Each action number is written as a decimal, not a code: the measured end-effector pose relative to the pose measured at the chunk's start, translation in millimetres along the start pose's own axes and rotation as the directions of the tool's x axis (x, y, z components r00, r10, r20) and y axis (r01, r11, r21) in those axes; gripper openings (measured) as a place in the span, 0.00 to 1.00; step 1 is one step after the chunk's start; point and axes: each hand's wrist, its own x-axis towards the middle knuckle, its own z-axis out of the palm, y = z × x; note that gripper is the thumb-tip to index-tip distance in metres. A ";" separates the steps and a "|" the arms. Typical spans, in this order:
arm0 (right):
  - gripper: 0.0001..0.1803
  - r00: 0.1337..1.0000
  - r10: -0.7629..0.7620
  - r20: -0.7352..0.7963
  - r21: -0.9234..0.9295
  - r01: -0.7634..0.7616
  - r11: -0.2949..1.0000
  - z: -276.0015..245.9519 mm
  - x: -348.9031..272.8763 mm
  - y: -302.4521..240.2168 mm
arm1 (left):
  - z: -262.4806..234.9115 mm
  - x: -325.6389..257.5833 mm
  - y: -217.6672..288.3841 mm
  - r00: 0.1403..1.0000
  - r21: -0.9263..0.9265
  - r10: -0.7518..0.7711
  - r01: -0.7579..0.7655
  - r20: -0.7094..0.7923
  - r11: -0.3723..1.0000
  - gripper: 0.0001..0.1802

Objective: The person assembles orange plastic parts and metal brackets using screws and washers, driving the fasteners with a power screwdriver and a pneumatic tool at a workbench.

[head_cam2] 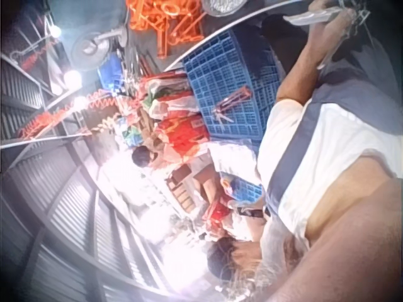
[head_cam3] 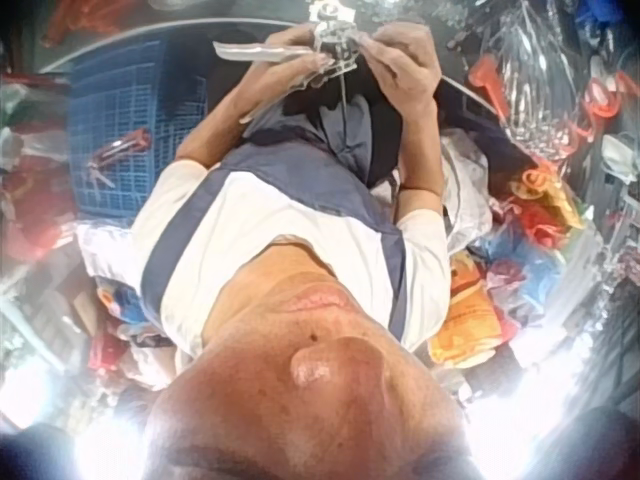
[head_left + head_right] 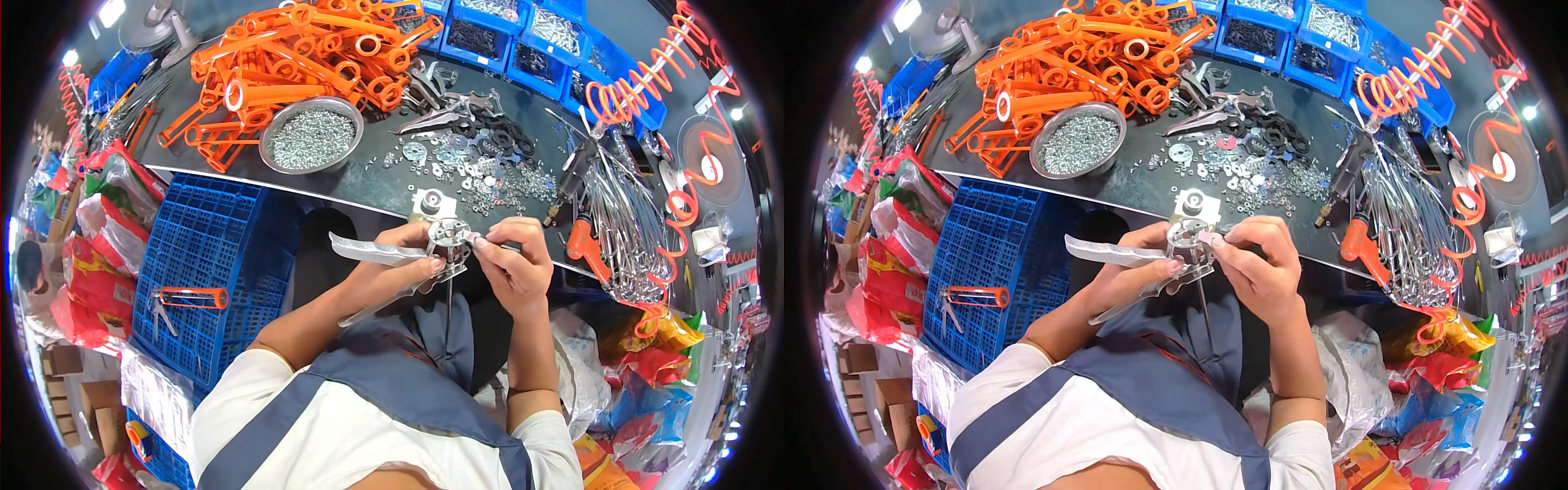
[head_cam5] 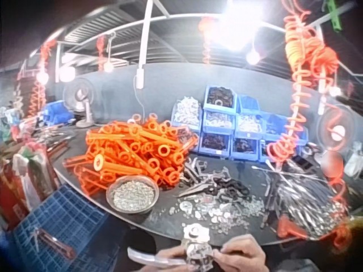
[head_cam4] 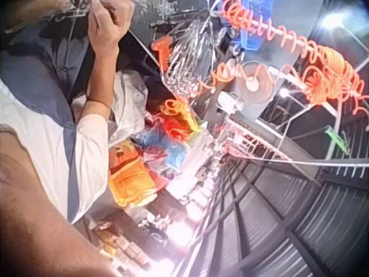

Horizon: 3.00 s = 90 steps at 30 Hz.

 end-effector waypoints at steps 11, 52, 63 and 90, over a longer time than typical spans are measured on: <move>0.12 0.973 -0.027 0.227 0.228 -0.026 0.973 3.5 -2.0 7.1 | -1.7 -2.3 1.3 0.994 -0.033 0.103 -0.102 0.024 0.994 0.19; 0.10 0.600 0.743 0.298 0.490 -0.764 0.420 11.5 16.7 76.6 | 0.0 -8.6 -79.1 0.953 0.361 0.292 -0.246 -0.079 0.899 0.07; 0.07 0.680 0.516 0.520 0.303 -0.712 0.633 -3.2 -5.0 21.1 | 16.0 -10.7 -59.4 0.995 0.278 0.048 -0.021 -0.090 0.960 0.14; 0.20 0.319 0.926 0.203 0.718 -0.692 0.081 61.7 -120.1 -47.8 | 6.4 13.9 -56.9 0.824 0.595 0.519 -0.540 0.228 0.595 0.33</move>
